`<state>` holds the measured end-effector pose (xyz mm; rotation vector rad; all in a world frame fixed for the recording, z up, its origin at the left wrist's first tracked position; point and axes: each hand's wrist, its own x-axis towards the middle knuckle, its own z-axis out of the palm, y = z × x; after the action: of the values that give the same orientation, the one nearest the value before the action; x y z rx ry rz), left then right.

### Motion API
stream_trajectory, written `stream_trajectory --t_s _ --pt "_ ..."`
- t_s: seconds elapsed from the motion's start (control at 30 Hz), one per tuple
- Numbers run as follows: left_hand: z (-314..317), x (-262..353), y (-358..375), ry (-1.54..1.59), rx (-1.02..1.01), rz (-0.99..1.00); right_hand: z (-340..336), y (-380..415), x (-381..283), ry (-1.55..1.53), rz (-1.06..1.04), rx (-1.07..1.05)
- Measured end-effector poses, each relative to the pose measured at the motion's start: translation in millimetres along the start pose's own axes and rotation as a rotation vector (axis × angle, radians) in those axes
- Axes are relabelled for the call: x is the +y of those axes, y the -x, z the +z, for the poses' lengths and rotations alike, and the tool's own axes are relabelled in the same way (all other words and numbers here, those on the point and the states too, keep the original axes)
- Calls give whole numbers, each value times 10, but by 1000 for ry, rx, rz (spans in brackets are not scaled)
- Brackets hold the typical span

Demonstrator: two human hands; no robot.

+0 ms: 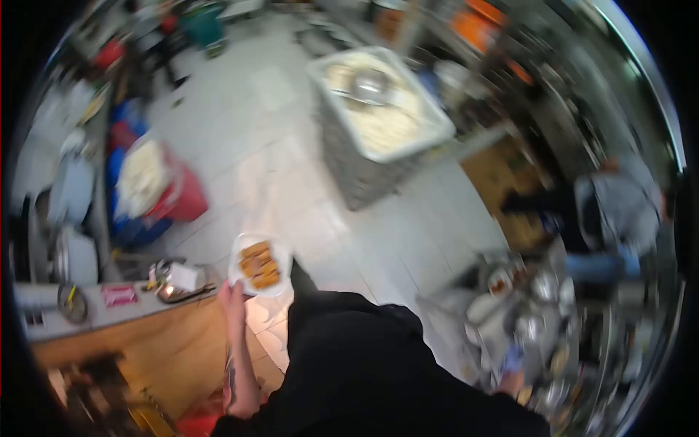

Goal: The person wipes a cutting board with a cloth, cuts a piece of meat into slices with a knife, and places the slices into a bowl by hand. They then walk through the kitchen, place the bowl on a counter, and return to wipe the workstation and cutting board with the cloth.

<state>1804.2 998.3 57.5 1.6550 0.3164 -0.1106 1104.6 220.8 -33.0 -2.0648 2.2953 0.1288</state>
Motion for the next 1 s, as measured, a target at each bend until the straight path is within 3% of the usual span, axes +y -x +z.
stream_trajectory --t_s 0.03,0.1,0.17,0.33,0.5,0.67,0.8,0.93,0.97,1.0 --pt "-60 51 -297 -13 -7 30 -12 307 -567 -87 62 16" --pt "-153 246 -867 28 46 7 172 1056 -1831 -560 238 -13" --pt "-326 397 -1441 131 73 37 426 1784 -3025 -698 216 -188" --pt "-684 1005 -2902 156 145 36 964 3111 -5668 -600 -72 -728" --pt "-1120 1511 -4264 169 261 34 1123 3941 -7683 -377 -351 -1057" --pt "-1819 1661 -5417 154 402 19 1477 4429 -9313 -97 -474 -1176" --pt "-2241 1790 -6210 180 553 -20 1742 4448 -11030 33 -578 -1166" --pt "-2745 1839 -7107 245 680 1 2101 4297 -13920 -351 -652 -1117" --pt "-2865 1859 -7346 253 730 -15 1278 5039 -14670 -405 -644 -1000" --pt "-2988 1873 -7594 271 795 1 1037 5309 -15302 -637 -761 -1029"
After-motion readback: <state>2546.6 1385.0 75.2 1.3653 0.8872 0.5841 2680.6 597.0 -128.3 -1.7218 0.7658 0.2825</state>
